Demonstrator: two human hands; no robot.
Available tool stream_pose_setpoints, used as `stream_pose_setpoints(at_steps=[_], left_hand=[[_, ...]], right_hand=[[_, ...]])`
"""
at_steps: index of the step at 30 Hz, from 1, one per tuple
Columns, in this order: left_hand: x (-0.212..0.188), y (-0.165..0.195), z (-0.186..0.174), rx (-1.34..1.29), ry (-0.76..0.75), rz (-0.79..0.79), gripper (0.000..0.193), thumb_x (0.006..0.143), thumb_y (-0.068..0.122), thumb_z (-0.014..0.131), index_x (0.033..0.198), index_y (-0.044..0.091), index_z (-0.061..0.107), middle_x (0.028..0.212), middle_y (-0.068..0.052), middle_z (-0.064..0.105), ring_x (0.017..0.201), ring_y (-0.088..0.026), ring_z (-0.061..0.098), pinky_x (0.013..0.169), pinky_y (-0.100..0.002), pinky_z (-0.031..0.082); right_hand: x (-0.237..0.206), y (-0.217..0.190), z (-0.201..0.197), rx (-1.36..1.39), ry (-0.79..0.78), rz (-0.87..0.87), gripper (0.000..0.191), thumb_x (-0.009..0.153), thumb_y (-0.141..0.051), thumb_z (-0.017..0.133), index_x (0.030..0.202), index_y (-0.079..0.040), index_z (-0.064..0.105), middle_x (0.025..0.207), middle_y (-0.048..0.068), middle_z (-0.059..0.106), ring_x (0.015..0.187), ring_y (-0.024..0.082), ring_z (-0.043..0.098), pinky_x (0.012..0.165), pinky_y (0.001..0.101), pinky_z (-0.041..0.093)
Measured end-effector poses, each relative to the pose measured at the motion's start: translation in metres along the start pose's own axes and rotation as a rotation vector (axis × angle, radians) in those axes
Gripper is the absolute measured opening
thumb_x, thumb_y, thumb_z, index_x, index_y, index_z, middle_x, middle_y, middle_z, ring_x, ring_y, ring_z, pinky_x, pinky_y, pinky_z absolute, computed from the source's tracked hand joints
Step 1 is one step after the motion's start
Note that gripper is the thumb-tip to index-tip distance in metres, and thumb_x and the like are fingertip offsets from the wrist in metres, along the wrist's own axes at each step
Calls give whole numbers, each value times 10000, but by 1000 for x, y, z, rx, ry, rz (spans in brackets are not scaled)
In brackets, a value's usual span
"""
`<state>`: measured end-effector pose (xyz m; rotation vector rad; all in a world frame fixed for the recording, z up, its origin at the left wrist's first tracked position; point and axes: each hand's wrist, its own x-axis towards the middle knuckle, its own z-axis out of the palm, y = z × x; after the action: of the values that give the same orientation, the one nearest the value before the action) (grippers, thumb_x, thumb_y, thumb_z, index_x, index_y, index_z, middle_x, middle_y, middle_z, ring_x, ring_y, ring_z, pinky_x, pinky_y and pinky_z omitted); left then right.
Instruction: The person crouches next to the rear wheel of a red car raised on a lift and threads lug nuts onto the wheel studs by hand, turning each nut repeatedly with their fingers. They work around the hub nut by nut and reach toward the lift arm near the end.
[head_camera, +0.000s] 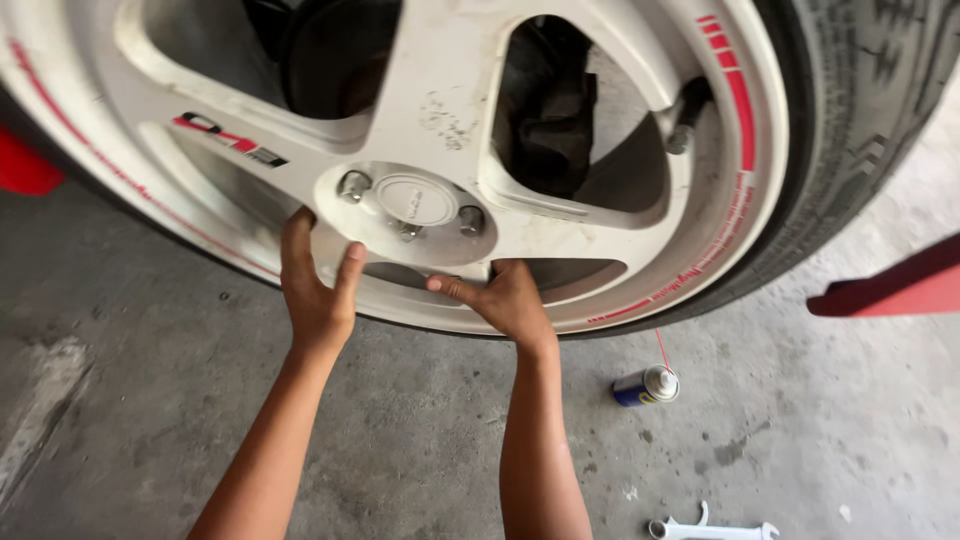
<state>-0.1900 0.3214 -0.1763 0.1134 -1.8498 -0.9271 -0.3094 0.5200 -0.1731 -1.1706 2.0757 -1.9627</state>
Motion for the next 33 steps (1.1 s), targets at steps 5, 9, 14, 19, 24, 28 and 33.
stream_pose_setpoints(at_steps=[5,9,14,19,24,28,33], left_hand=[[-24,46,-6,193,115,165,434,1013,162,702,1347,-27,500,1308,-164,583,1214,-288,579,1084,-418,474],[-21,69,21,415,-182,533,328,991,147,724,1258,6,595,1038,-110,686,904,-235,680,814,-382,540],[9,88,42,341,-210,267,234,988,155,722,1156,9,650,914,-93,690,841,-253,682,722,-366,553],[22,97,50,282,-169,244,201,988,167,726,1115,25,662,874,-76,692,791,-253,689,692,-379,554],[12,94,53,136,-172,-19,181,968,206,742,1046,48,700,763,-50,666,643,-217,661,568,-360,512],[14,94,59,128,-103,50,196,978,235,753,984,50,689,758,-36,654,678,-215,662,592,-350,502],[19,96,71,179,-61,10,206,937,231,776,868,60,686,696,-39,642,611,-232,647,531,-367,467]], right_hand=[[5,3,12,59,-3,294,612,755,-365,909,1138,57,686,957,134,764,873,205,725,788,345,589],[1,12,13,72,40,302,408,802,-233,853,1092,21,719,969,92,777,890,152,724,806,319,592],[-3,24,14,36,49,125,314,852,-161,771,1096,26,707,1004,112,768,940,159,692,832,340,568],[-8,30,16,-130,157,86,356,862,-198,775,1089,55,669,955,134,759,959,136,683,762,346,571],[-21,35,30,-412,329,202,520,741,-324,907,903,82,625,734,211,710,702,282,772,600,394,567],[-33,49,50,-517,547,-14,388,845,-274,798,973,44,616,757,204,678,698,408,695,580,426,523],[-22,67,57,-786,733,-228,302,869,-251,805,871,-60,572,678,133,581,592,360,593,562,434,461]])
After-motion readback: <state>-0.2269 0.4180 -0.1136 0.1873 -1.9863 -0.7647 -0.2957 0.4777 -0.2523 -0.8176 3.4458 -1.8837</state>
